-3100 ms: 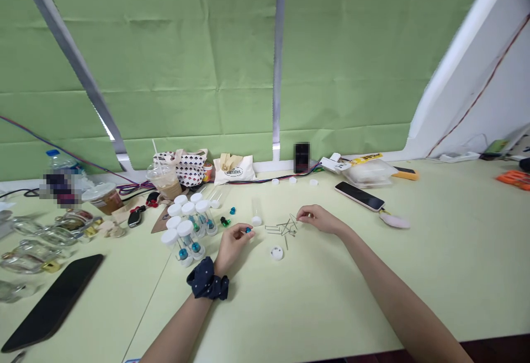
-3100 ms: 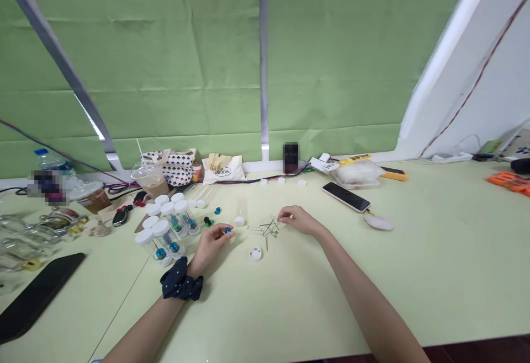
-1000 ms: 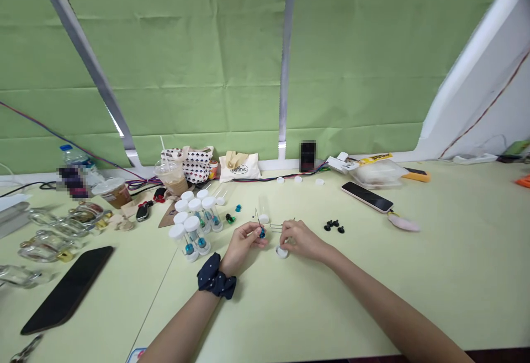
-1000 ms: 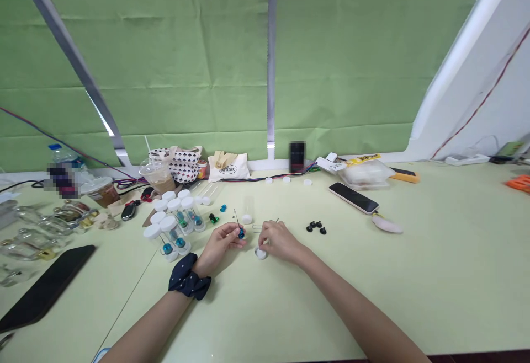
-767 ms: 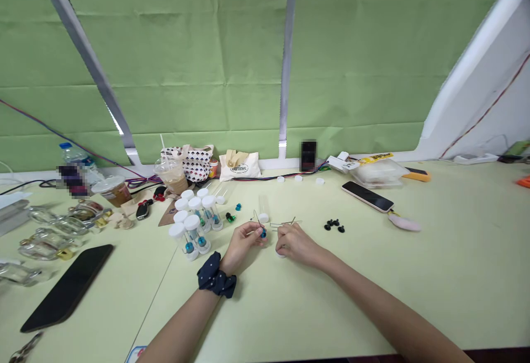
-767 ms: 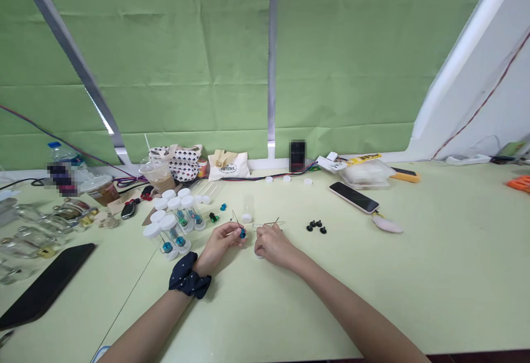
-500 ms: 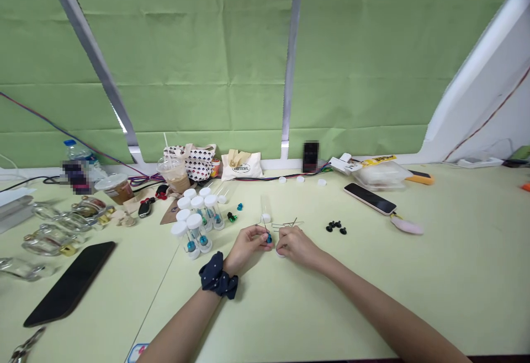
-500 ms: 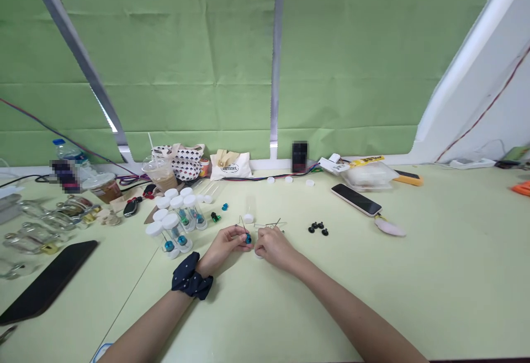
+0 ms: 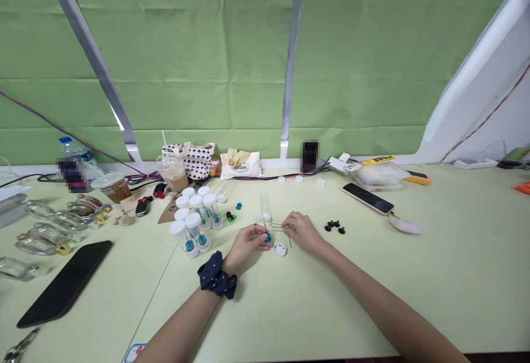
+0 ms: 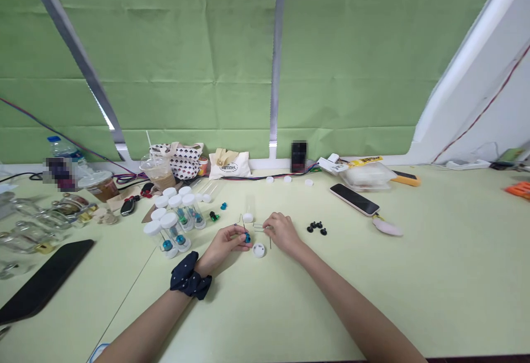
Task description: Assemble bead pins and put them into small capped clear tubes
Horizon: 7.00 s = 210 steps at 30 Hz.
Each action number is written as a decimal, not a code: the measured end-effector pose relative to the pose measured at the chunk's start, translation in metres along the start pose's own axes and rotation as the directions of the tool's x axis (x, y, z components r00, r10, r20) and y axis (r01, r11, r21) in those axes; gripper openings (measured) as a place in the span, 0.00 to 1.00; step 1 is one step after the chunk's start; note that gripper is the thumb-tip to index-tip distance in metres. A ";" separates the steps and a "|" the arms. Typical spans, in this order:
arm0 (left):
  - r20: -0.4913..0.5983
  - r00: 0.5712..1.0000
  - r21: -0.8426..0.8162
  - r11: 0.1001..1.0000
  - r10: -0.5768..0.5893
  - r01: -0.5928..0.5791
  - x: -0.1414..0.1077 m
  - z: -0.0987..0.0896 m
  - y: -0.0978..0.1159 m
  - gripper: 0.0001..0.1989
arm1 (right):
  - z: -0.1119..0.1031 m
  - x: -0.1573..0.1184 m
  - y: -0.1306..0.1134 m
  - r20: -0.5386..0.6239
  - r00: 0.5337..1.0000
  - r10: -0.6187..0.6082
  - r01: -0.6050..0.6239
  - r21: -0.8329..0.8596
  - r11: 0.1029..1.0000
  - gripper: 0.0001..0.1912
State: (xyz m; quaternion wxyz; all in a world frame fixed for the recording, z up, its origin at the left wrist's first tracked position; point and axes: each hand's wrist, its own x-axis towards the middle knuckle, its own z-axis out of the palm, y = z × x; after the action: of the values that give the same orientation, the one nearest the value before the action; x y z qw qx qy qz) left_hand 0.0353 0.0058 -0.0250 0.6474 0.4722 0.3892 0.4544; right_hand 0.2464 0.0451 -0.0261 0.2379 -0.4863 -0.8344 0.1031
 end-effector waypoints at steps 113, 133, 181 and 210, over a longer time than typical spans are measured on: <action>0.042 0.998 0.007 0.999 0.054 -0.054 0.002 -0.005 -0.007 0.17 | -0.037 -0.004 -0.081 0.581 0.797 -0.165 0.468 -0.422 0.776 0.07; 0.066 0.997 -0.097 0.995 0.034 -0.028 0.001 -0.006 -0.003 0.18 | -0.034 0.001 -0.064 0.207 0.970 -0.128 0.164 -0.167 0.972 0.14; -0.011 0.998 -0.044 0.997 0.065 -0.065 0.002 -0.010 -0.002 0.14 | 0.010 -0.008 -0.041 -0.207 0.908 -0.364 0.291 -0.313 0.904 0.09; 0.012 0.993 -0.031 0.992 0.120 -0.120 -0.002 -0.003 0.004 0.14 | 0.017 -0.009 -0.048 -0.232 0.930 -0.285 0.205 -0.316 0.926 0.08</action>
State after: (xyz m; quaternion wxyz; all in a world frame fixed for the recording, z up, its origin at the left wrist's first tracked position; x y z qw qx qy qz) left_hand 0.0311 0.0048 -0.0219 0.6286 0.4878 0.3487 0.4953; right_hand 0.2051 0.0145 -0.0243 0.2889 -0.4160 -0.8542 -0.1178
